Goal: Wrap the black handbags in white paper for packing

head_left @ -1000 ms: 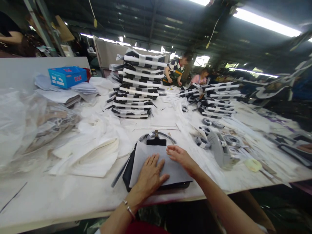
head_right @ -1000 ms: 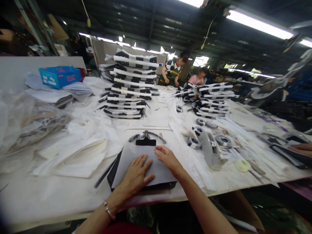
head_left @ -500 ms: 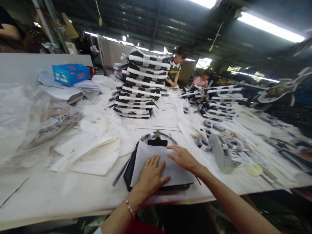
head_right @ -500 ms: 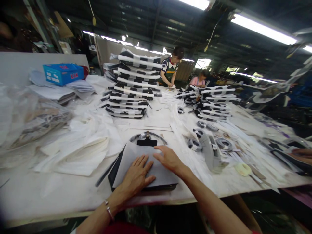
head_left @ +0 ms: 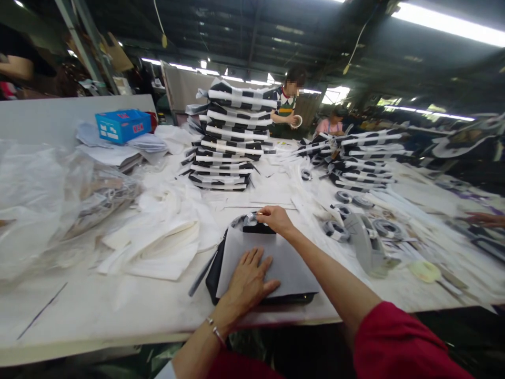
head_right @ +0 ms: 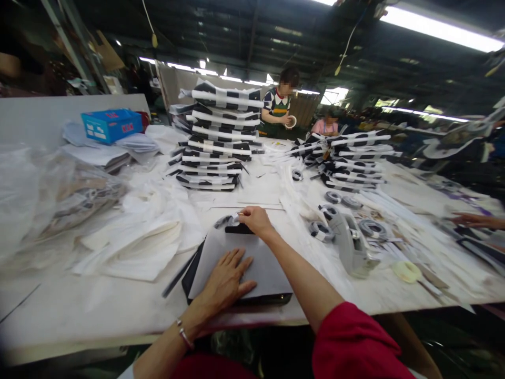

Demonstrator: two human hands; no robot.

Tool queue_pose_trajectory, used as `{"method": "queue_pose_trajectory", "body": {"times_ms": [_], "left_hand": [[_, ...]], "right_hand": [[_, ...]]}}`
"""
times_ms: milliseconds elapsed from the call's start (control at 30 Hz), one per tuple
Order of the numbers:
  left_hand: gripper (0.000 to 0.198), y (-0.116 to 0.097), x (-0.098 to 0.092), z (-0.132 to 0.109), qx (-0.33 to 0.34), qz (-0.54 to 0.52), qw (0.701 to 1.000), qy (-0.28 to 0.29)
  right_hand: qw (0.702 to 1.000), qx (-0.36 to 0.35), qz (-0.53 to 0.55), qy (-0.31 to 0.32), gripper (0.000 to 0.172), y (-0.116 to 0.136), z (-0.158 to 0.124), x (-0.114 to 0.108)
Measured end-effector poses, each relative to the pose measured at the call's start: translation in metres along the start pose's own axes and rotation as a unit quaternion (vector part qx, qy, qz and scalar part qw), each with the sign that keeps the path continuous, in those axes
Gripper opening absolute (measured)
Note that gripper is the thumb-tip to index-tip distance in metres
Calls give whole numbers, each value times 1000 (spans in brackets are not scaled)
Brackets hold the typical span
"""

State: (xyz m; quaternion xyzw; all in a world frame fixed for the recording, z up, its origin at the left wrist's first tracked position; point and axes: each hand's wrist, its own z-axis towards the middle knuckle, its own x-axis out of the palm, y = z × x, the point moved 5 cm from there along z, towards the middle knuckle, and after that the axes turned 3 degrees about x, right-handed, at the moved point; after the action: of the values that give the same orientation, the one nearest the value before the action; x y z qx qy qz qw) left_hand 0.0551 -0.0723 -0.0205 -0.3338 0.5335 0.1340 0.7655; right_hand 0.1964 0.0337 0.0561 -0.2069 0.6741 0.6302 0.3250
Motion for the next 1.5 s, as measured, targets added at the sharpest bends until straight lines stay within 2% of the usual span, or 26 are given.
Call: {"method": "queue_pose_trajectory", "body": {"times_ms": [133,233,333,433,500,567,667,733,800,867,967,1033,1100,1133,1200,1300,1400,1500], "left_hand": [[62,-1,-2,0,6,-1,1000,-12],[61,-2,-4,0,13,-11,1000,-23],[60,-2,-4,0,21,-18,999,-35],[65,0,0,0,10,-9,1000,-26],[66,1,2,0,3,-3,1000,-15],[65,0,2,1,3,-4,1000,-13],[68,0,-2,2,0,-26,999,-23],[70,1,-5,2,-7,-56,998,-36],[68,4,-9,0,-19,-91,994,-59],[57,8,-13,-2,-30,-123,988,-91],[28,15,-18,-6,-46,-160,975,-148],[18,20,-20,-6,-68,-155,972,-161],[21,21,-22,-4,-90,-116,980,-132],[24,19,-23,-2,-89,-85,987,-100],[30,9,-25,2,-51,-12,999,-11],[30,-9,-29,7,21,68,993,98],[24,-14,-35,22,27,94,988,122],[24,-5,-36,43,3,124,987,100]], "right_hand": [[997,-77,-17,-19,14,6,-53,-14],[988,-134,-60,-40,17,-1,-95,-7],[984,-162,-39,-67,23,-11,-117,1],[983,-133,24,-125,33,-18,-115,-7],[983,-122,17,-135,30,-16,-108,-14],[986,-134,-60,-81,21,-10,-98,-11],[967,-133,-216,32,21,-9,-82,7],[955,-121,-265,62,23,-15,-74,21],[952,-120,-274,67,24,-20,-71,33],[950,-121,-280,63,26,-27,-73,42],[950,-130,-283,31,32,-35,-84,49],[950,-142,-279,3,39,-38,-91,51],[951,-151,-269,-18,43,-40,-95,52],[952,-152,-264,-25,44,-41,-95,53],[954,-152,-258,-31,44,-43,-94,53],[954,-156,-257,-21,41,-46,-92,55],[954,-158,-254,-20,39,-47,-93,54],[958,-160,-238,-29,32,-45,-94,52]]}}
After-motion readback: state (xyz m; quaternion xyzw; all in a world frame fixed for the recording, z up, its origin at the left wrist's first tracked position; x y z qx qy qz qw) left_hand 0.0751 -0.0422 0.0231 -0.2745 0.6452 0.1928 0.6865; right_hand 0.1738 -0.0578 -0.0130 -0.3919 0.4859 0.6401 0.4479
